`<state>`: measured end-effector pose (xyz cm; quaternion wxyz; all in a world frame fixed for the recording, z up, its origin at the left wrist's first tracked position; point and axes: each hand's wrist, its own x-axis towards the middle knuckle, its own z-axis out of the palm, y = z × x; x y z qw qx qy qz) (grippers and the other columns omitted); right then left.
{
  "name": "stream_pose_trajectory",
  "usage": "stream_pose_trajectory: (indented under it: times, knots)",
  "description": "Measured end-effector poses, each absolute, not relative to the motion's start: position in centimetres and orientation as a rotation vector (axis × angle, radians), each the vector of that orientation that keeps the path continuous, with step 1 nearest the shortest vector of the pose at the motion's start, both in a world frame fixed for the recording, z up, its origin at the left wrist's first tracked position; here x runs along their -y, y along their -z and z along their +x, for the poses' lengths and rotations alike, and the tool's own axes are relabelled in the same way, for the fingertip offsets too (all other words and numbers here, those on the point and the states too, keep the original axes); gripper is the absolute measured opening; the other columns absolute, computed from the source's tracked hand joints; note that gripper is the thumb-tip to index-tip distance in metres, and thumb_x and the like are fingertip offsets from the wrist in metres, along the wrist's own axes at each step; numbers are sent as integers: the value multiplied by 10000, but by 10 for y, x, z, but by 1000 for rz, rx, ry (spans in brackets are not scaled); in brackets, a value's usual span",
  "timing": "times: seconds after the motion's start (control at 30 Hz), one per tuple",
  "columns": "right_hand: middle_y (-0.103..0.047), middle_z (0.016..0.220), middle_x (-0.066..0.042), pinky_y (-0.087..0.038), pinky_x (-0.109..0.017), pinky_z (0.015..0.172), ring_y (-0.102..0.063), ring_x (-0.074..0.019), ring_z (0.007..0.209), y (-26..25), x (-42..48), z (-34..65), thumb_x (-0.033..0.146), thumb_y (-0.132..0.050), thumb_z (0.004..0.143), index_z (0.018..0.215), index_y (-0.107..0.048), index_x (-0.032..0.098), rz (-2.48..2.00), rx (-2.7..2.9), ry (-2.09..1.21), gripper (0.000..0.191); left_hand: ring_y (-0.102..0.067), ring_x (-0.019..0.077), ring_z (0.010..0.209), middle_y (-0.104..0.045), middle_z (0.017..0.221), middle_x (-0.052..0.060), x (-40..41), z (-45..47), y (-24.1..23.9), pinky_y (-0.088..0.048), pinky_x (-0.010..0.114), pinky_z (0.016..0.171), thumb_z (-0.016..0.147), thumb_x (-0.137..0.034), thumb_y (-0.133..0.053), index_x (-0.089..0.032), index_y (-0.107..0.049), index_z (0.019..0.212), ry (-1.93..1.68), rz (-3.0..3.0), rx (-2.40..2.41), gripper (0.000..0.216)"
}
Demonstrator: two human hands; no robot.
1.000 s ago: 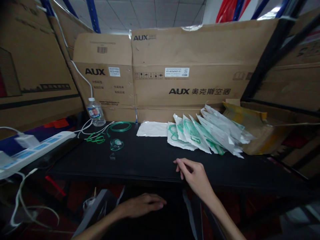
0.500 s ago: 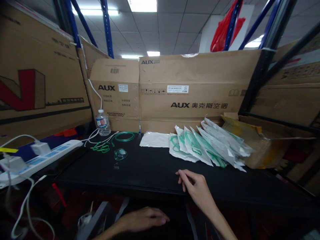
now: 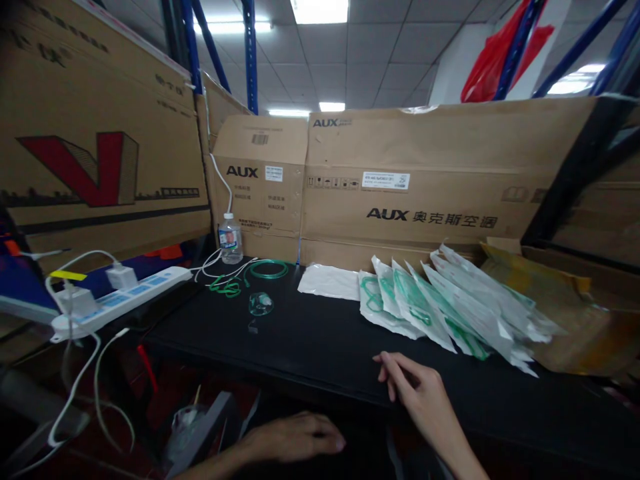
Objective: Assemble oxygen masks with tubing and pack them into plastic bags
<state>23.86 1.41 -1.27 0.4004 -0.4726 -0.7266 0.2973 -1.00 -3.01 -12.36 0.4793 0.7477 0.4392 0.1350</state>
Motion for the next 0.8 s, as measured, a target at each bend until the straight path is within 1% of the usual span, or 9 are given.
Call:
stream_pose_trajectory:
  times: [0.1,0.2,0.43,0.6,0.7,0.8]
  knots:
    - [-615,558,-24,-414,-270,529,-535,-152,499,9,-13,238,639,-538,898,762,-730,169,-1200,1830,-785,525,-547,290,1318,-660,1361,58,32,-10,123,-349,436,1144,932,-698,-459,-307,-698,1277,-344,1846,-1054,574]
    - [-584,524,-16,-384,-273,505,-512,-156,496,7,-13,238,647,-538,898,778,-735,172,-1208,1822,-821,528,-561,277,1301,-664,1347,72,34,-9,122,-349,411,1143,951,-679,-442,-277,-698,1278,-360,1863,-1045,578]
    - [-606,580,-26,-384,-279,519,-510,-157,521,10,-14,244,637,-513,926,814,-725,164,-1191,1824,-867,530,-589,270,1266,-675,1321,70,33,-5,120,-382,390,1113,960,-688,-405,-270,-696,1278,-348,1876,-1041,600]
    - [-609,597,-24,-400,-271,520,-528,-150,523,11,-15,245,623,-510,938,839,-721,149,-1139,1824,-893,528,-594,262,1268,-670,1339,68,33,-3,115,-389,381,1108,982,-661,-383,-264,-684,1293,-323,1895,-1023,587]
    - [-640,643,-37,-413,-266,509,-539,-144,519,12,-15,245,630,-522,930,860,-729,142,-1111,1806,-905,534,-602,268,1255,-674,1331,81,32,-3,115,-402,383,1097,983,-651,-395,-246,-691,1286,-322,1900,-1022,586]
    - [-649,642,-40,-417,-261,504,-544,-143,517,13,-17,246,623,-528,932,849,-737,144,-1112,1799,-900,529,-601,263,1253,-676,1328,73,31,-4,115,-399,376,1098,985,-640,-406,-253,-689,1289,-321,1896,-1018,567]
